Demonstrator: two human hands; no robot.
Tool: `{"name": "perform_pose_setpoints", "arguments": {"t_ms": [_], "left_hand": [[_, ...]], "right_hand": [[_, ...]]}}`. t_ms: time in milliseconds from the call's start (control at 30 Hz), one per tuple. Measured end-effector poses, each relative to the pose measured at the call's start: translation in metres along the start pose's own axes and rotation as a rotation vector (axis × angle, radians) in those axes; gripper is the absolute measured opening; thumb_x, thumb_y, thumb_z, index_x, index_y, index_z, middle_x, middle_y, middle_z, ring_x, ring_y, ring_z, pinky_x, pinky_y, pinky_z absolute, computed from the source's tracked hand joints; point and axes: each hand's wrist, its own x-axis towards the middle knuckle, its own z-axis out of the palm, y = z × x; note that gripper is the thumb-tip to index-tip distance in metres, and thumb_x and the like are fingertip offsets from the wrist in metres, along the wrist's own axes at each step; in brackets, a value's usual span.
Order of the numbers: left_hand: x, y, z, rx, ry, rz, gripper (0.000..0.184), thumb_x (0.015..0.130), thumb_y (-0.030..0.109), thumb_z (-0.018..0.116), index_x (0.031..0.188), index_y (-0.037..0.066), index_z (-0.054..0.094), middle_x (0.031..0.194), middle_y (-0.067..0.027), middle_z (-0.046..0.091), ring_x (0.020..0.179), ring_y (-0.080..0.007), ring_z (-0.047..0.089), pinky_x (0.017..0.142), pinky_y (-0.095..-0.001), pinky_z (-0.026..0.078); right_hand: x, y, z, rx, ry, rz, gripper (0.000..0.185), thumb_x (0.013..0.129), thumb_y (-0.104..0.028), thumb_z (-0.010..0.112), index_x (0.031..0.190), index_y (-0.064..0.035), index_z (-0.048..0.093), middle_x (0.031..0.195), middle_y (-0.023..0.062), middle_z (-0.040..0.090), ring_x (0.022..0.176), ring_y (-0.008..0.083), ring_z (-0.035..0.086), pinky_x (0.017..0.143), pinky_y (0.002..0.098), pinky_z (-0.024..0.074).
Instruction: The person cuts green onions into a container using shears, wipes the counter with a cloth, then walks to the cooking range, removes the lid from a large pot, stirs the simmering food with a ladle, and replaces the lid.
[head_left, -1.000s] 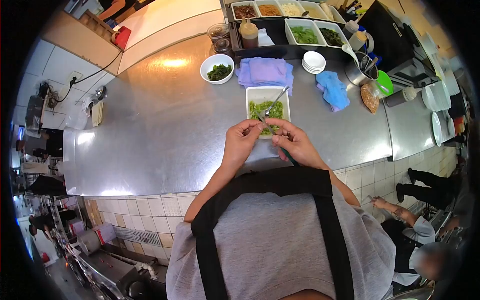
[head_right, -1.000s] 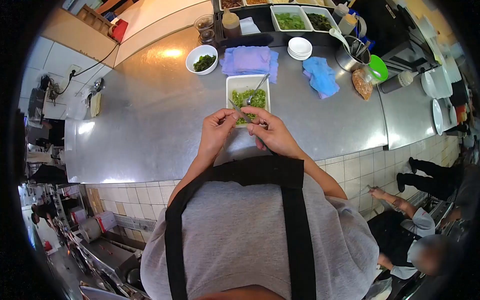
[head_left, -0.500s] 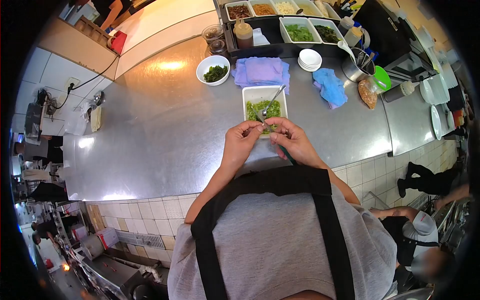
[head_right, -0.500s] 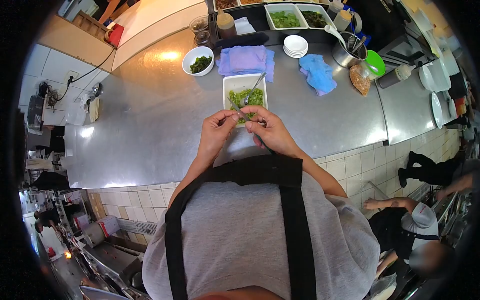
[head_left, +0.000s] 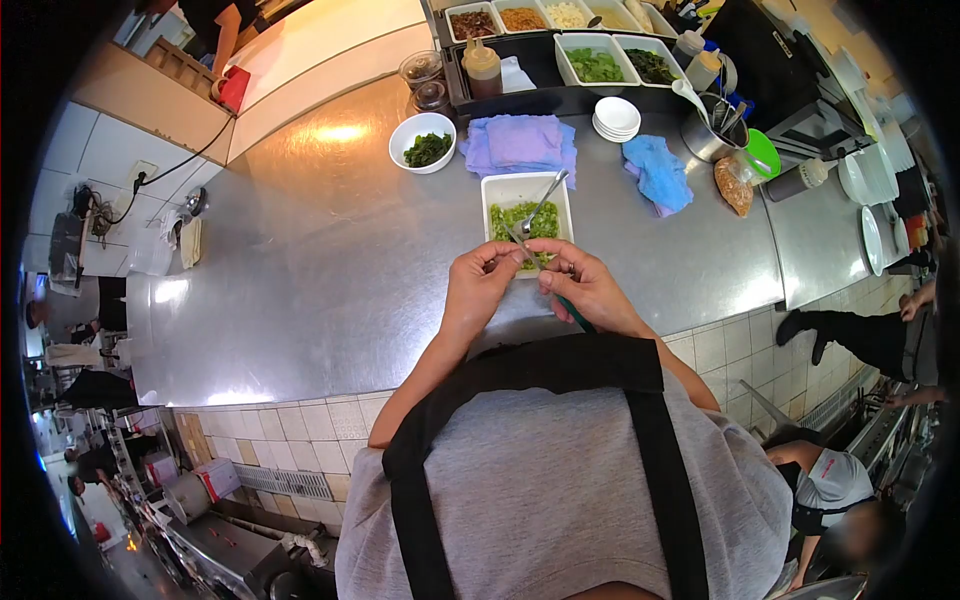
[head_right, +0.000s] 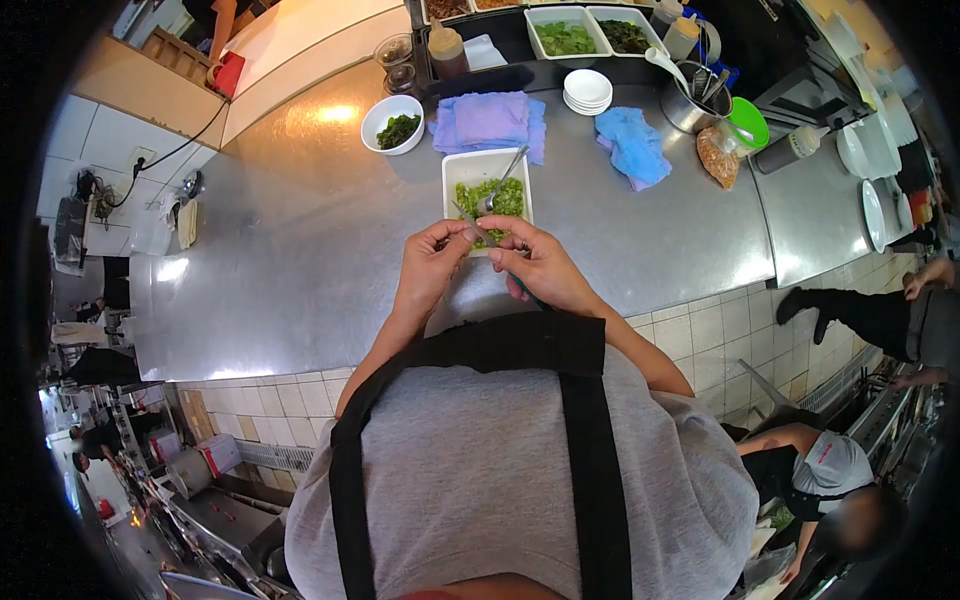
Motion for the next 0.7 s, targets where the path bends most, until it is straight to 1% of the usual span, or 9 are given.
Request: {"name": "perform_pose_setpoints", "arguments": {"t_ms": [167,267,367,567,700], "left_hand": [[-0.002,0.004,0.0,0.016,-0.011,-0.008,0.013,0.086,0.012,0.06,0.09,0.001,0.067,0.068,0.002,0.059,0.059,-0.0028,0.045,0.053,-0.0188,0.036],[-0.001,0.002,-0.002,0.044,-0.022,-0.025,0.014,0.086,0.013,0.06,0.09,0.001,0.067,0.068,0.0018,0.059,0.06,-0.0027,0.045,0.053,-0.0187,0.036],[-0.001,0.002,-0.002,0.046,-0.017,-0.006,0.014,0.086,0.013,0.06,0.09,0.001,0.067,0.067,0.0017,0.058,0.06,-0.0027,0.045,0.053,-0.0189,0.036],[0.002,-0.001,-0.004,0.066,-0.008,-0.009,0.015,0.086,0.013,0.061,0.09,0.001,0.067,0.067,0.0017,0.058,0.06,-0.0028,0.046,0.053,-0.0193,0.037],[0.002,-0.001,-0.005,0.054,-0.008,-0.017,0.015,0.085,0.014,0.061,0.089,0.0,0.067,0.067,0.0013,0.059,0.06,-0.0031,0.046,0.053,-0.0194,0.037]], "right_hand": [[0.0,0.002,-0.001,0.015,0.014,0.023,0.036,0.09,-0.009,0.052,0.125,-0.0107,0.047,0.075,0.0024,0.05,0.048,0.0073,0.047,0.041,0.0205,0.0382],[0.002,0.005,-0.003,-0.001,-0.002,-0.011,0.035,0.09,-0.008,0.052,0.125,-0.0107,0.047,0.074,0.0021,0.05,0.048,0.007,0.046,0.041,0.0204,0.0375],[0.004,0.008,-0.002,-0.022,0.034,-0.002,0.034,0.09,-0.008,0.051,0.124,-0.0106,0.048,0.075,0.0019,0.049,0.048,0.0067,0.046,0.04,0.0202,0.0368],[0.006,0.011,0.0,-0.001,0.119,-0.052,0.033,0.09,-0.009,0.052,0.123,-0.01,0.049,0.077,0.0022,0.049,0.048,0.0068,0.046,0.04,0.0205,0.0368],[0.004,0.003,0.001,0.033,0.064,-0.001,0.034,0.09,-0.008,0.052,0.124,-0.0086,0.047,0.076,0.0028,0.05,0.049,0.0077,0.047,0.04,0.0213,0.0373]]}}
